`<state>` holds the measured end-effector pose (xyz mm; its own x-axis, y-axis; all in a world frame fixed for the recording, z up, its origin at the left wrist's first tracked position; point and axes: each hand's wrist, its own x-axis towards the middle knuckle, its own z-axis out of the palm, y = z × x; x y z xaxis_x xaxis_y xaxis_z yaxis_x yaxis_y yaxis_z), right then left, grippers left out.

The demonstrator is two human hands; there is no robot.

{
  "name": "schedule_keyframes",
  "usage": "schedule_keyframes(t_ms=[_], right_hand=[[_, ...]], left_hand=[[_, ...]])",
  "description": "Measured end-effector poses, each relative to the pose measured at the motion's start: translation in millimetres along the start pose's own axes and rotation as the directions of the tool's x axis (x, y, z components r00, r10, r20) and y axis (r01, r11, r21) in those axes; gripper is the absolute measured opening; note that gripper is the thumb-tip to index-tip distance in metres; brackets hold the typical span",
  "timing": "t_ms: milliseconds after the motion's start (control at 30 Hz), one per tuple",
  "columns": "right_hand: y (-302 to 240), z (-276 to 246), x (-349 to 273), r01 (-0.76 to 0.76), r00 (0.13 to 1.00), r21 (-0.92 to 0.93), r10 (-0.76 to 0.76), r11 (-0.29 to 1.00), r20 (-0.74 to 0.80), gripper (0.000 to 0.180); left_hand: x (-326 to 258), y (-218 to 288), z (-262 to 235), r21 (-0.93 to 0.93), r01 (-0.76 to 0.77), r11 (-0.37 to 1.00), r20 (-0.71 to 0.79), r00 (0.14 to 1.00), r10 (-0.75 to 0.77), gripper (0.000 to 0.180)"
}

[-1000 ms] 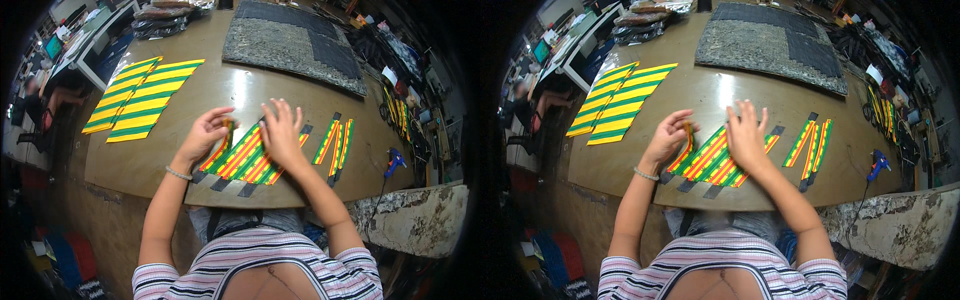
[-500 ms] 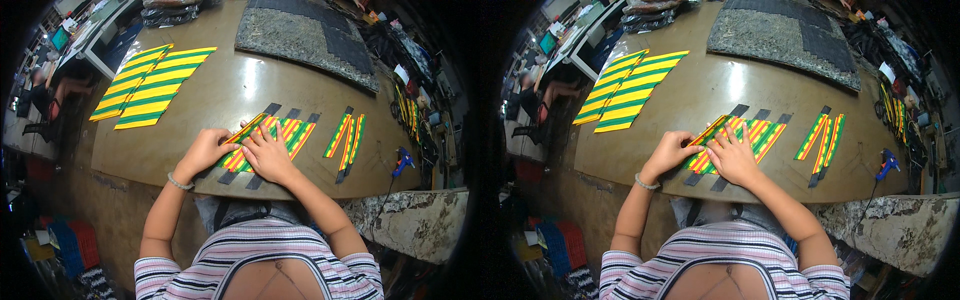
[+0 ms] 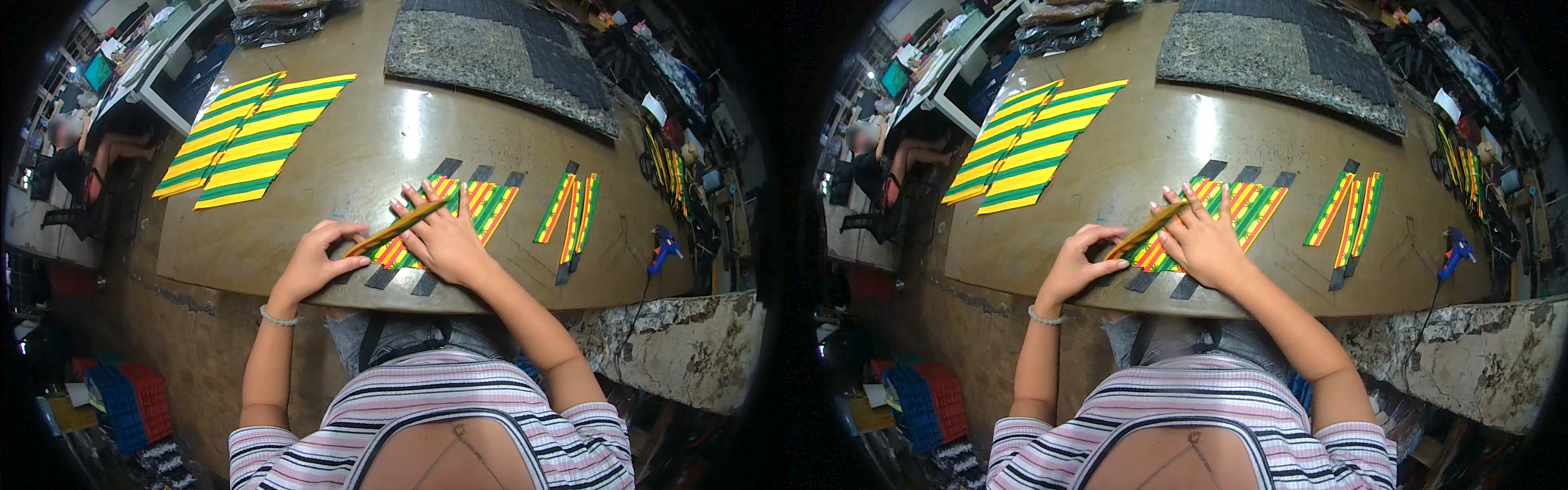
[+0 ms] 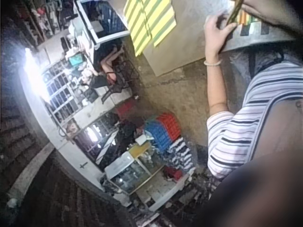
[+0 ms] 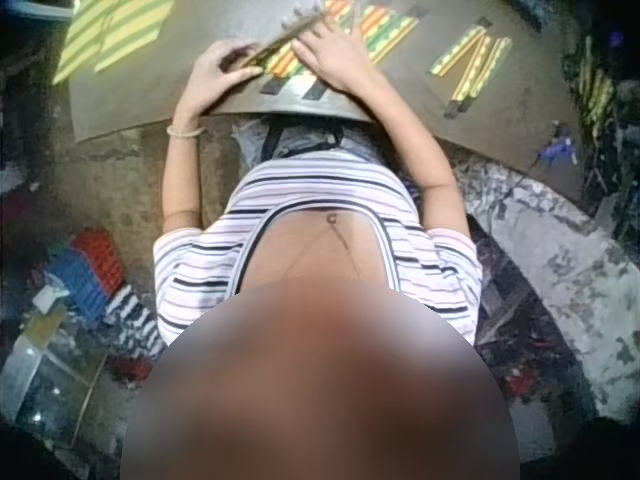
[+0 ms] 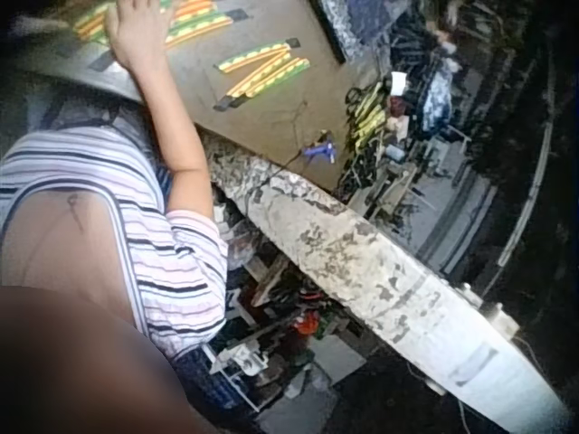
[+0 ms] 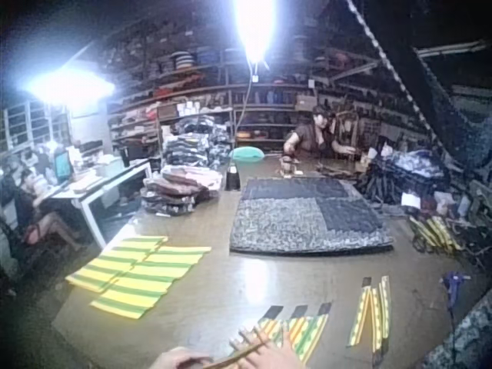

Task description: The person assembles small rectangular pieces with green and yellow stripes by attaching black strips to their edges. They repeatedly pick up pieces, align and press the black strips, and place finished units on the table. The person briefly leaves the table to retrieve a power adapter from a bag and returns to continue assembling.

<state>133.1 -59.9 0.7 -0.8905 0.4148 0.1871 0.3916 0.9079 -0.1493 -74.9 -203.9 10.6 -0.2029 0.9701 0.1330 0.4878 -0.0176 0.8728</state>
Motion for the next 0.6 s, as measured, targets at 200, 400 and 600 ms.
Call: schedule_keyframes(t_ms=[200, 400, 600], right_hand=[[-36.6, 6.6, -13.6, 0.117, 0.986, 0.28, -0.145, 0.953, 0.081, 0.045], [-44.7, 19.1, -19.3, 0.104, 0.995, 0.227, -0.103, 0.968, -0.016, 0.051], [-44.6, 32.3, -21.0, 0.122, 0.987, 0.286, -0.086, 0.951, -0.134, 0.056]], left_hand=[[5.1, -1.3, 0.4, 0.19, -0.054, 0.98, 0.05, 0.998, 0.045, 0.023], [-7.5, 0.9, 10.4, 0.478, -0.23, 0.848, -0.059, 0.954, 0.292, 0.018], [-19.2, -11.0, 8.0, 0.048, -0.05, 0.998, -0.047, 0.998, 0.052, 0.02]])
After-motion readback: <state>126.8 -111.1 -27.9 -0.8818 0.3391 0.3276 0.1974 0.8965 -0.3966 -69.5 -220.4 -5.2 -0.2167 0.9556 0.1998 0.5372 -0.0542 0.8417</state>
